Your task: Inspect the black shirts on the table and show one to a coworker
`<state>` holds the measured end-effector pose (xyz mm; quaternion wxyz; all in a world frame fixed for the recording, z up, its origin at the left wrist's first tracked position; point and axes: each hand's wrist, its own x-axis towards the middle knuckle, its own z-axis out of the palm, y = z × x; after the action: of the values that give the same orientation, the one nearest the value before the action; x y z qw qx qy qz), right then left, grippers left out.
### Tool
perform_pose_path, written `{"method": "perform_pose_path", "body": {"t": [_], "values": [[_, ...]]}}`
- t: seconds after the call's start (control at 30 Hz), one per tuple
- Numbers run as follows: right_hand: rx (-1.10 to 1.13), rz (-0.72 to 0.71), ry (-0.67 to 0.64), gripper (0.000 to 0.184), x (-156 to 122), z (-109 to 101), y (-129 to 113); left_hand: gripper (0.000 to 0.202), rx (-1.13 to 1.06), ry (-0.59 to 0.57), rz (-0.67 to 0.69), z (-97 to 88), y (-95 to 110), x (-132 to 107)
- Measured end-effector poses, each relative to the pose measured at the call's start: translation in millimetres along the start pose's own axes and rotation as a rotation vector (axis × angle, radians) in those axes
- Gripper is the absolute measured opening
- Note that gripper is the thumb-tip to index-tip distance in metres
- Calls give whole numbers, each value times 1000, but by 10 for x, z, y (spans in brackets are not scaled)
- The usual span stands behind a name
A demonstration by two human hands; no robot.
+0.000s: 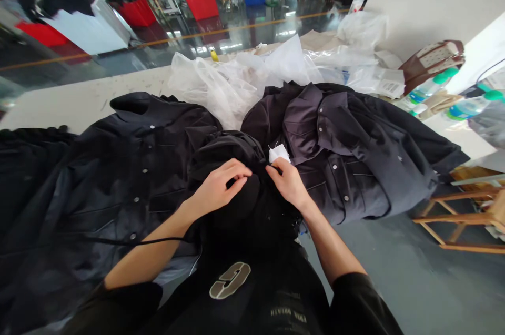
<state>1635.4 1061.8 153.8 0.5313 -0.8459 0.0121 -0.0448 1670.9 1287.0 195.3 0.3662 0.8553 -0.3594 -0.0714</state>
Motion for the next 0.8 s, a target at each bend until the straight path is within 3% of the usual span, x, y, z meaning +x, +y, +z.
{"method": "perform_pose_path", "body": {"t": [0.1,0.2,0.33,0.5,0.63,0.7,0.8], "values": [[435,227,24,44,-51,-86,-57,34,139,-62,14,115,-110,262],[622,282,113,45,-84,-142,-123,26,229,-125,-4,202,-219,396],[703,150,347,47,-53,-277,-212,21,67,-60,-2,130,-263,395],[548,-74,374,41,-12,-465,-327,29,-374,61,-57,-178,-143,339],[435,-219,418,42,-3,-552,-574,29,-690,218,103,-328,-3,396],[390,-289,458,44,-2,-579,-754,31,-817,165,122,-277,20,460],[323,-412,492,46,-11,-584,-1003,30,-702,-110,42,-39,-21,572]]}}
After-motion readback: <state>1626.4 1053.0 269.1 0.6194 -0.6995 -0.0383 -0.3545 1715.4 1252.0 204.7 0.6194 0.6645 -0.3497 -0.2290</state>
